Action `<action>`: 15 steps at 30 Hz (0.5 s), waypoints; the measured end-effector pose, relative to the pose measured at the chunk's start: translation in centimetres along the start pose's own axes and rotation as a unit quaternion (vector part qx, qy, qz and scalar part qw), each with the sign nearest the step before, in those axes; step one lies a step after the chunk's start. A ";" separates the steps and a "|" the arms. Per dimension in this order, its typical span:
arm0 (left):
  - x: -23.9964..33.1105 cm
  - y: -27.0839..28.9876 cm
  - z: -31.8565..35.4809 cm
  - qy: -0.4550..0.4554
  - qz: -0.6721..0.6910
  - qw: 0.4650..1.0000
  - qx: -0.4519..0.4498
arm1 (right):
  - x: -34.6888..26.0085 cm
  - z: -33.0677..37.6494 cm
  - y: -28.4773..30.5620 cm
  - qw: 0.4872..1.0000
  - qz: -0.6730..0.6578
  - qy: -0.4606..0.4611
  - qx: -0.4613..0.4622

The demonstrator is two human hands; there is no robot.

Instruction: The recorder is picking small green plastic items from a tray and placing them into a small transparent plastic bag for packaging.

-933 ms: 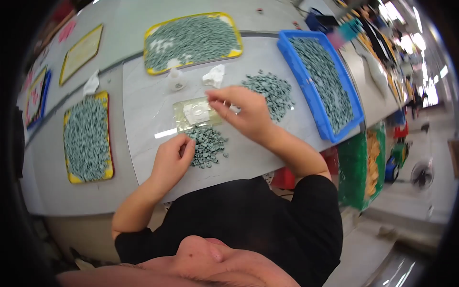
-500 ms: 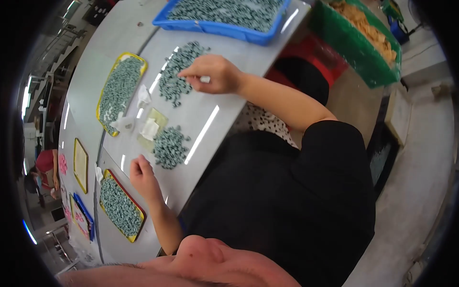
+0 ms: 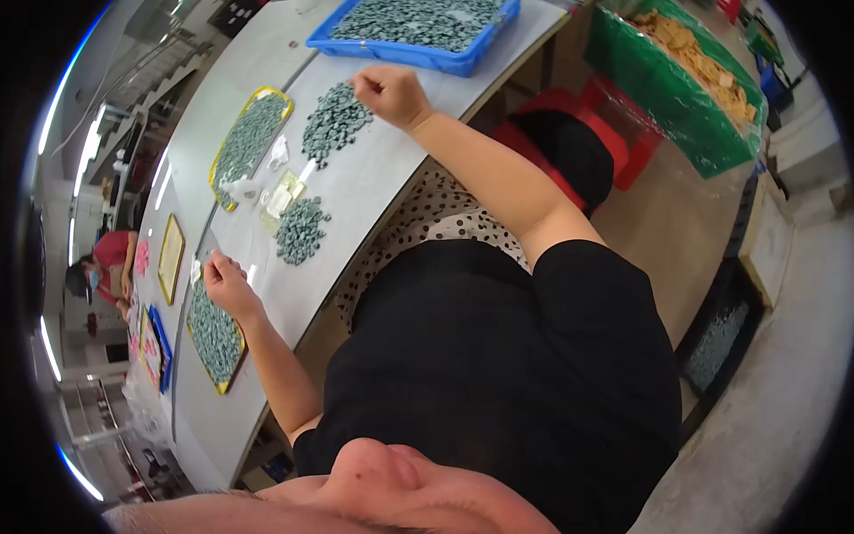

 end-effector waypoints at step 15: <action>-10.0 35.9 11.5 -0.066 -0.248 0.947 0.194 | -20.3 10.6 -9.3 0.990 -0.075 0.096 -0.065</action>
Point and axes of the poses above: each hand's wrist, its own z-axis away from the middle knuckle, its own y-axis out of the back of the hand, x = y × z, the point moved 5 cm from there along -z, towards the middle knuckle, and after that the axes turned 2 degrees about y, right-handed, at the moved point
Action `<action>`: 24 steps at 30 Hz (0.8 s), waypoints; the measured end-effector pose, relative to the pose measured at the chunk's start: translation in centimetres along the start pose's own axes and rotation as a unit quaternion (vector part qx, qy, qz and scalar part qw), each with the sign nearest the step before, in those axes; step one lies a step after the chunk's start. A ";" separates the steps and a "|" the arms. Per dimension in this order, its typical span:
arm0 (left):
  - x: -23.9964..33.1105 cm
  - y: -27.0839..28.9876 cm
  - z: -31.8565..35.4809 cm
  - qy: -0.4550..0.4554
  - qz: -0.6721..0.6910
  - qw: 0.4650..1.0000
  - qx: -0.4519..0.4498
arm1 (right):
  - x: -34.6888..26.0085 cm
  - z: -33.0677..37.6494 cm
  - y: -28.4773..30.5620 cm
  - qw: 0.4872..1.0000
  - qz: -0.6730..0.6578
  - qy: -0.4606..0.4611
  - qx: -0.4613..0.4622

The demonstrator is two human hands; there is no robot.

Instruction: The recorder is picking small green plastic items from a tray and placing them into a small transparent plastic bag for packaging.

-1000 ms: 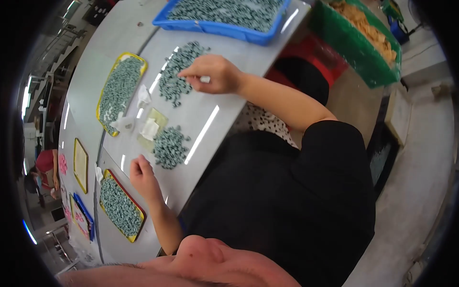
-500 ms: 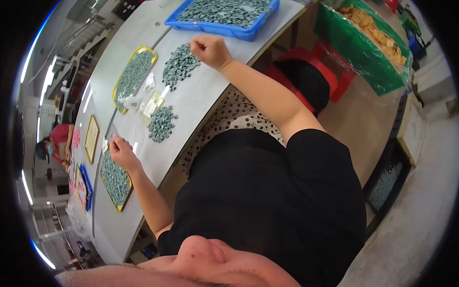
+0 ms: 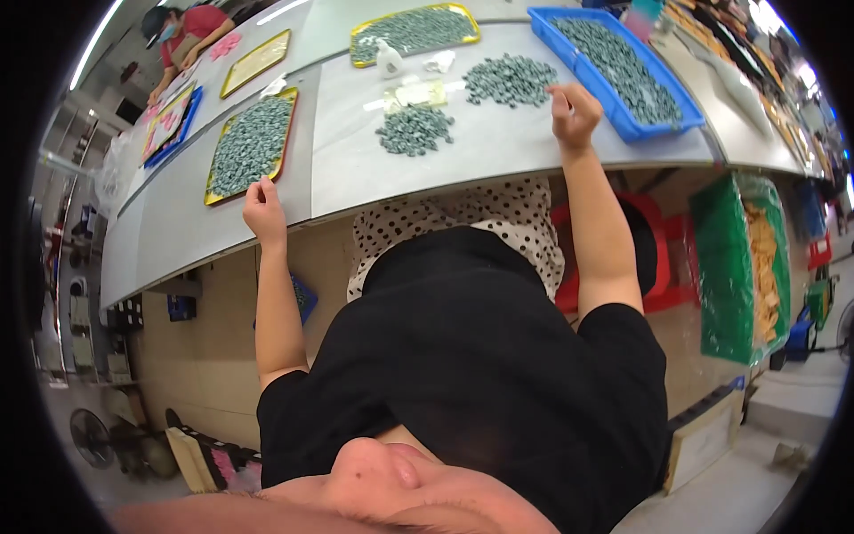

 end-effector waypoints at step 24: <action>25.1 -12.6 -19.7 -0.017 -0.177 0.973 0.145 | 14.3 -32.5 2.1 0.963 -0.141 0.067 -0.219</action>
Point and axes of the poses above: each hand's wrist, its own z-axis away from the middle knuckle, its own y-axis out of the back of the hand, x = y × z, the point moved 5 cm from there along -z, towards the middle knuckle, and after that the axes turned 2 degrees about y, right-handed, at the moved point
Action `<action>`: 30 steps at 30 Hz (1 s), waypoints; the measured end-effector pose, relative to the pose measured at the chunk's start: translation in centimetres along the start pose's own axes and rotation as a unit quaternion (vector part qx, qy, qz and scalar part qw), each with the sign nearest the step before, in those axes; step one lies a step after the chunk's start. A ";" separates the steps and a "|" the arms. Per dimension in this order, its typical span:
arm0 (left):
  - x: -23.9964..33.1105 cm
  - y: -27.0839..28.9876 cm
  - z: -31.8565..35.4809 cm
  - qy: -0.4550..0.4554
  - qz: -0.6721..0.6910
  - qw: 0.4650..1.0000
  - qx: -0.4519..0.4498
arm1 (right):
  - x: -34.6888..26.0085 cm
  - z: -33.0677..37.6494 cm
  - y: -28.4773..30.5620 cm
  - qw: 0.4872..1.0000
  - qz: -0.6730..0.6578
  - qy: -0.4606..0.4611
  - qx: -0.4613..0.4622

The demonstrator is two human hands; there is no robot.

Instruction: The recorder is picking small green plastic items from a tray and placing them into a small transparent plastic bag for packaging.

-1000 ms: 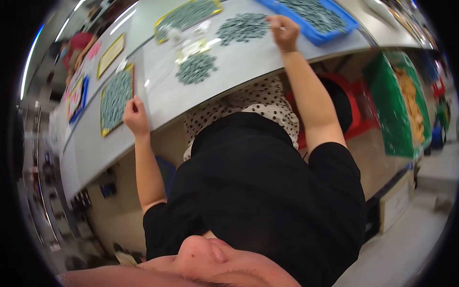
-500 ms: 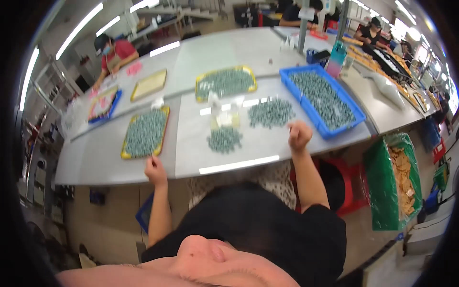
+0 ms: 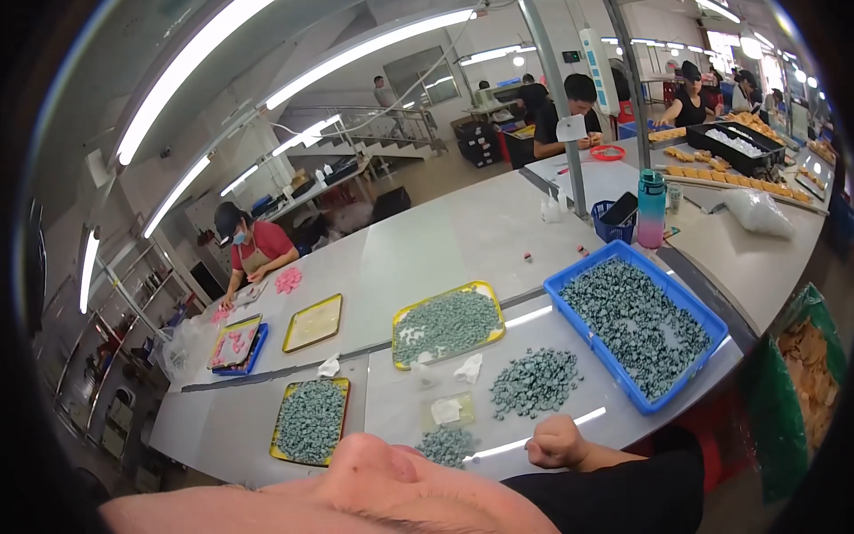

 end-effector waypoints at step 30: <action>-25.8 -18.3 -9.1 -0.125 0.005 0.745 -0.655 | 1.6 -1.1 -19.5 0.879 0.347 -0.328 -0.009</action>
Point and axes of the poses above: each hand's wrist, its own z-axis away from the middle knuckle, its own y-axis out of the back of the hand, x = y × z, the point moved 5 cm from there along -z, towards the middle knuckle, and after that the axes turned 2 degrees about y, right-handed, at the moved point
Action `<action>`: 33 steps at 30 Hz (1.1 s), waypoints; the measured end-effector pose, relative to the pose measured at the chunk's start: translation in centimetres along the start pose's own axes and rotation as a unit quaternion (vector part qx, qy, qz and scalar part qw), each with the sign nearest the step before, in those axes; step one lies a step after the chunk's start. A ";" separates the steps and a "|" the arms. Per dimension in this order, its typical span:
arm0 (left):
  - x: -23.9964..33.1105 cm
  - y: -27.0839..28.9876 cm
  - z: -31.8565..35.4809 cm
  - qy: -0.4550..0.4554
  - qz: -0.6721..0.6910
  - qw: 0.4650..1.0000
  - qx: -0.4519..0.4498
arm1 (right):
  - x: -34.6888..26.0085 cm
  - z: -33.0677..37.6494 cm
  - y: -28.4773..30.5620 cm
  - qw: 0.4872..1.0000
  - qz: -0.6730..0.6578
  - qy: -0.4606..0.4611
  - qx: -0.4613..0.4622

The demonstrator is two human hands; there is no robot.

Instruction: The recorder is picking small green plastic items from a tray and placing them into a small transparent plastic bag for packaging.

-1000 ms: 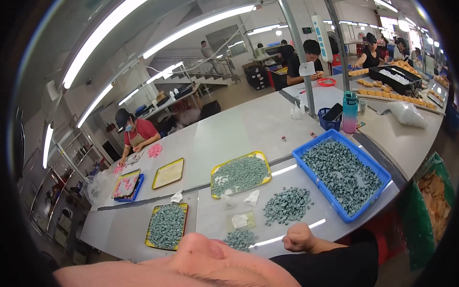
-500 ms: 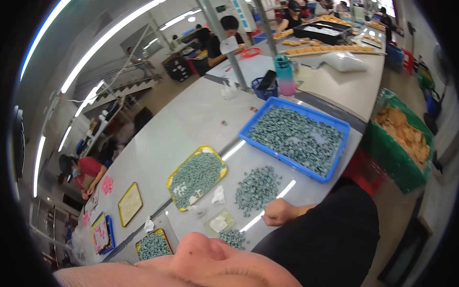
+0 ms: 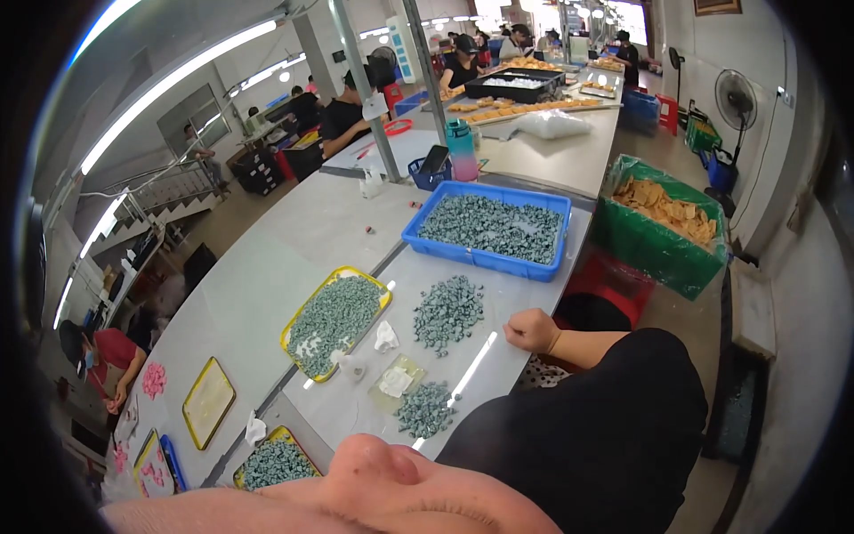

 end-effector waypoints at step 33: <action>2.6 4.6 1.0 -0.183 0.049 0.938 0.291 | -4.4 1.4 -12.0 0.997 0.056 -0.043 -0.016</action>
Point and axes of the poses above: each hand's wrist, its own z-axis away from the middle knuckle, its own y-axis out of the back of the hand, x = y × z, the point moved 5 cm from there along -z, towards the middle knuckle, and after that the axes turned 2 degrees about y, right-handed, at the moved point
